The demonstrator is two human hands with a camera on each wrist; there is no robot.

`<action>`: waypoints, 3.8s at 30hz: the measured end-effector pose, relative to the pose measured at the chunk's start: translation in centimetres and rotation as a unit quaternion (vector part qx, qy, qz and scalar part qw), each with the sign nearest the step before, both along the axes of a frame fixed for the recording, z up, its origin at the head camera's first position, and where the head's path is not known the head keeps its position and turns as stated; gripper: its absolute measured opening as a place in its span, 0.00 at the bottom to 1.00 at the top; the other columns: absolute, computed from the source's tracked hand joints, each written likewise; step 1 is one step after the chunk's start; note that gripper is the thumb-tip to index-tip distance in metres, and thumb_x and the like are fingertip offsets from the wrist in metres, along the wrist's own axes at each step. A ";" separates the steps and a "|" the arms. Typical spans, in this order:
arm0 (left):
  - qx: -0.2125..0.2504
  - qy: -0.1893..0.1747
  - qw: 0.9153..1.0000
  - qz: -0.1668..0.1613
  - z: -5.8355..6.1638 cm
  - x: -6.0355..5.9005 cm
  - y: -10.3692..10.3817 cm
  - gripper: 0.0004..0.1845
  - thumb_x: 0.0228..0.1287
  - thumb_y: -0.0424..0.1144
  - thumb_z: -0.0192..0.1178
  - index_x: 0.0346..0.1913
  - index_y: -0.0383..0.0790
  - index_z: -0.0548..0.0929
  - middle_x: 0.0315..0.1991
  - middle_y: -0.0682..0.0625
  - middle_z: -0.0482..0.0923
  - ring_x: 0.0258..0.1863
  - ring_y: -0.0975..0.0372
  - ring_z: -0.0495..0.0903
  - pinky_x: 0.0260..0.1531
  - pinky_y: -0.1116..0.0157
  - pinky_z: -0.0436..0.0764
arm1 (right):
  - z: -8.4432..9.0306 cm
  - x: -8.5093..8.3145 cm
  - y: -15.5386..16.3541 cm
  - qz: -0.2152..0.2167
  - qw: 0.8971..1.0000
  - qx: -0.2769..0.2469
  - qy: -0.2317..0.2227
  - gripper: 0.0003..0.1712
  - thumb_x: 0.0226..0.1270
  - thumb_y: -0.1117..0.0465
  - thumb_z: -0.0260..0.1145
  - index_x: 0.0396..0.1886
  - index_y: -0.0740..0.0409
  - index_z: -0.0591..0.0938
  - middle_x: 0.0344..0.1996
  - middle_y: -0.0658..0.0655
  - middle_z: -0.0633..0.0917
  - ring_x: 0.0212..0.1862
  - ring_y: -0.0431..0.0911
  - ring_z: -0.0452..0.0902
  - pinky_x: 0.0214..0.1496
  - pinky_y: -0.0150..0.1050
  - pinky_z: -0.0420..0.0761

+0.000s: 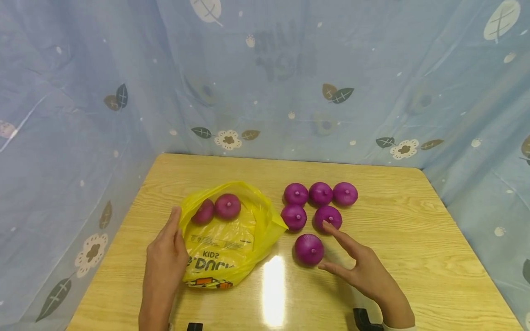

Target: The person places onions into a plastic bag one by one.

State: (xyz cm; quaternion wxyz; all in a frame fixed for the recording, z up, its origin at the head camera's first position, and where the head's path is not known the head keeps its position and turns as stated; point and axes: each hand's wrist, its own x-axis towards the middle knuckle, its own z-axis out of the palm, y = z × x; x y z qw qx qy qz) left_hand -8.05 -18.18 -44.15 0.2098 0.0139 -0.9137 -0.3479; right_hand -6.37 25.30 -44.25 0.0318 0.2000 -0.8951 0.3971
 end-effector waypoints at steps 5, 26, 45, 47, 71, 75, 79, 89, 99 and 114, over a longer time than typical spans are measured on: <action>0.002 -0.010 1.000 0.000 0.1 0.0 0.1 0.33 0.79 0.24 0.52 0.82 0.44 0.65 0.78 0.43 0.68 0.72 0.41 0.73 0.67 0.40 0.76 | -0.6 -0.1 -0.1 -0.001 1.000 0.009 -0.020 0.51 0.63 0.51 0.81 0.83 0.37 0.66 0.78 0.49 0.73 0.79 0.42 0.64 0.74 0.21 0.61; -0.002 0.007 1.000 -0.005 0.2 0.1 0.0 0.32 0.78 0.23 0.52 0.82 0.42 0.66 0.77 0.42 0.69 0.71 0.42 0.73 0.64 0.39 0.79 | -2.4 -0.9 -1.5 0.005 0.998 0.069 0.013 0.53 0.60 0.46 0.82 0.83 0.38 0.67 0.76 0.49 0.75 0.74 0.55 0.72 0.71 0.59 0.76; -0.001 0.013 1.000 -0.011 0.2 0.2 0.1 0.33 0.77 0.21 0.52 0.81 0.40 0.67 0.77 0.41 0.69 0.71 0.42 0.74 0.64 0.40 0.79 | -3.0 -1.1 -1.9 0.013 0.998 0.053 -0.005 0.48 0.63 0.51 0.82 0.80 0.44 0.71 0.74 0.51 0.77 0.72 0.55 0.75 0.71 0.58 0.77; -0.001 0.012 1.000 -0.010 0.2 0.2 0.0 0.33 0.77 0.22 0.52 0.81 0.41 0.67 0.77 0.41 0.69 0.71 0.42 0.74 0.64 0.40 0.79 | -2.9 -1.1 -1.9 0.015 0.999 0.048 -0.007 0.46 0.63 0.51 0.81 0.79 0.48 0.72 0.72 0.53 0.79 0.70 0.56 0.77 0.70 0.57 0.79; 0.002 0.030 0.999 -0.011 -0.1 0.2 -0.1 0.32 0.77 0.21 0.53 0.81 0.39 0.67 0.77 0.43 0.69 0.70 0.44 0.74 0.61 0.42 0.81 | 4.5 -2.9 -3.8 0.035 0.996 0.024 0.080 0.45 0.61 0.60 0.83 0.77 0.48 0.74 0.57 0.47 0.88 0.49 0.41 0.89 0.57 0.44 0.89; 0.004 0.026 1.000 -0.012 0.0 0.2 -0.1 0.32 0.77 0.21 0.53 0.81 0.40 0.67 0.77 0.43 0.69 0.71 0.44 0.74 0.62 0.42 0.80 | 5.7 -3.6 -4.7 0.035 0.995 0.034 0.085 0.46 0.62 0.57 0.83 0.79 0.43 0.73 0.61 0.47 0.87 0.53 0.42 0.88 0.58 0.49 0.89; 0.005 0.026 1.000 -0.013 0.0 0.2 -0.2 0.32 0.77 0.21 0.53 0.80 0.39 0.68 0.77 0.42 0.69 0.71 0.44 0.73 0.62 0.41 0.80 | 6.9 -4.3 -5.8 0.040 0.993 0.044 0.102 0.48 0.60 0.55 0.84 0.79 0.42 0.73 0.65 0.48 0.84 0.57 0.44 0.85 0.60 0.46 0.88; 0.004 0.015 1.000 -0.027 -0.2 0.2 -0.3 0.31 0.80 0.23 0.50 0.82 0.40 0.64 0.78 0.42 0.66 0.71 0.42 0.73 0.61 0.41 0.81 | 9.7 -5.7 -9.3 0.059 0.993 0.041 0.097 0.44 0.65 0.50 0.81 0.79 0.44 0.72 0.63 0.44 0.85 0.44 0.36 0.84 0.49 0.37 0.88; 0.002 0.016 0.999 -0.037 -0.2 0.1 -0.2 0.31 0.80 0.22 0.50 0.82 0.39 0.64 0.79 0.42 0.66 0.71 0.42 0.72 0.62 0.41 0.80 | 10.5 -6.8 -13.6 0.087 0.992 0.023 0.094 0.43 0.67 0.51 0.80 0.78 0.51 0.73 0.68 0.49 0.83 0.54 0.40 0.84 0.55 0.38 0.88; 0.007 0.017 1.000 -0.023 -0.2 0.2 -0.2 0.31 0.80 0.24 0.51 0.82 0.41 0.66 0.78 0.44 0.67 0.72 0.44 0.73 0.63 0.42 0.79 | 8.7 -8.5 -19.0 0.017 0.998 0.058 -0.002 0.41 0.66 0.46 0.79 0.74 0.55 0.76 0.55 0.53 0.89 0.54 0.46 0.87 0.60 0.42 0.87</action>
